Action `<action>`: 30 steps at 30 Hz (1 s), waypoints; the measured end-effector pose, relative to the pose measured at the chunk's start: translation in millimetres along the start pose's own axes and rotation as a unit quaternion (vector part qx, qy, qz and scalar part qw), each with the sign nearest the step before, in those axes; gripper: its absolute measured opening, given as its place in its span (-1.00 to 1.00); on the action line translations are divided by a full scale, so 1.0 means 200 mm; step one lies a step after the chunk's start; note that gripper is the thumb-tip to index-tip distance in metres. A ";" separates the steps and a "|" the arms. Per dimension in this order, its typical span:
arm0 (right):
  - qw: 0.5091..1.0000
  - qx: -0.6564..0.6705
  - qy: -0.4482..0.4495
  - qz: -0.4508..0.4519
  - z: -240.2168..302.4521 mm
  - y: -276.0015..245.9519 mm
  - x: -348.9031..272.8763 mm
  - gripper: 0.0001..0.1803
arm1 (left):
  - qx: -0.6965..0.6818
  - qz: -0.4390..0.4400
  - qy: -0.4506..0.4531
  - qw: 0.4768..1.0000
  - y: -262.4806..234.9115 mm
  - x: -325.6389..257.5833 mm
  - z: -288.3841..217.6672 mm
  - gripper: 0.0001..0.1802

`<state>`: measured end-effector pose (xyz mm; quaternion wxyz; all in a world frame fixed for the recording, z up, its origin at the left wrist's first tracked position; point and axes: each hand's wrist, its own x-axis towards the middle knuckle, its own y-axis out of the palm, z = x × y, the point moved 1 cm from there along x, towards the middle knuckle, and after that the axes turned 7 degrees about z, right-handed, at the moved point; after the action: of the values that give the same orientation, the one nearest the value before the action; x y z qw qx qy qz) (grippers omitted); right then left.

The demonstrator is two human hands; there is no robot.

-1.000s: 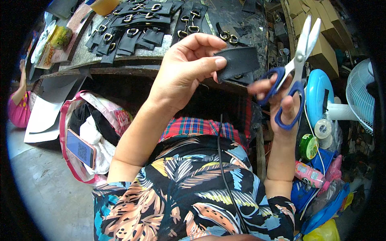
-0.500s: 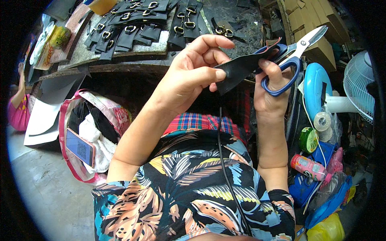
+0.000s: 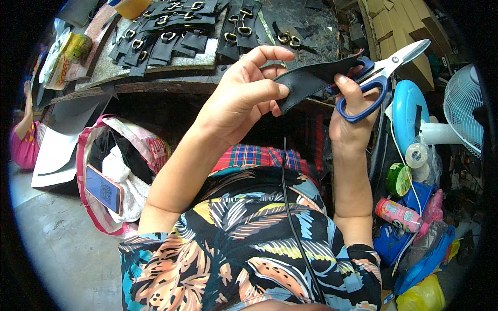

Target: The person assembles black leather straps with brass D-rings using a pair of scissors. They repeatedly cut strap ends, thread the metal rings through the leather, and place the finished pieces on the work surface.

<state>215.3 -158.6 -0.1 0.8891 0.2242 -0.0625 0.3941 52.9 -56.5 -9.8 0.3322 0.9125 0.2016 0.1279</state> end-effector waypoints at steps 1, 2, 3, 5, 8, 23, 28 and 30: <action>1.000 0.002 0.019 -0.014 -0.01 0.00 0.00 -0.68 | 0.000 -0.009 -0.013 1.000 0.00 0.00 0.00 -0.45; 1.000 0.009 0.016 0.003 -0.01 0.00 0.00 -0.68 | -0.007 0.007 -0.010 1.000 0.00 0.01 -0.01 -0.44; 1.000 0.010 0.017 0.008 -0.01 0.00 0.00 -0.67 | 0.012 -0.003 -0.026 1.000 0.00 0.01 -0.01 -0.43; 1.000 -0.002 0.019 0.022 0.00 0.00 -0.01 -0.67 | 0.071 0.021 -0.015 0.997 0.01 0.00 -0.03 -0.48; 0.996 -0.053 0.026 0.059 0.06 -0.02 0.00 -0.67 | 0.165 0.019 -0.045 0.985 0.04 0.00 -0.05 -0.59; 0.872 -0.050 0.349 0.339 0.14 -0.13 -0.34 -0.07 | 0.076 -0.183 0.150 0.969 -0.07 0.01 -0.08 -0.81; 0.861 -0.017 0.377 0.342 0.15 -0.14 -0.40 -0.06 | 0.074 -0.194 0.163 0.965 -0.05 0.00 -0.03 -0.83; 0.858 -0.014 0.384 0.340 0.16 -0.14 -0.41 -0.06 | 0.103 -0.189 0.169 0.962 -0.04 0.00 -0.01 -0.83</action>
<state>181.4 -243.7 -5.4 0.6558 0.0077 0.2062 0.7262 48.9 -49.7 -12.8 0.2156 0.8522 0.4353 0.1943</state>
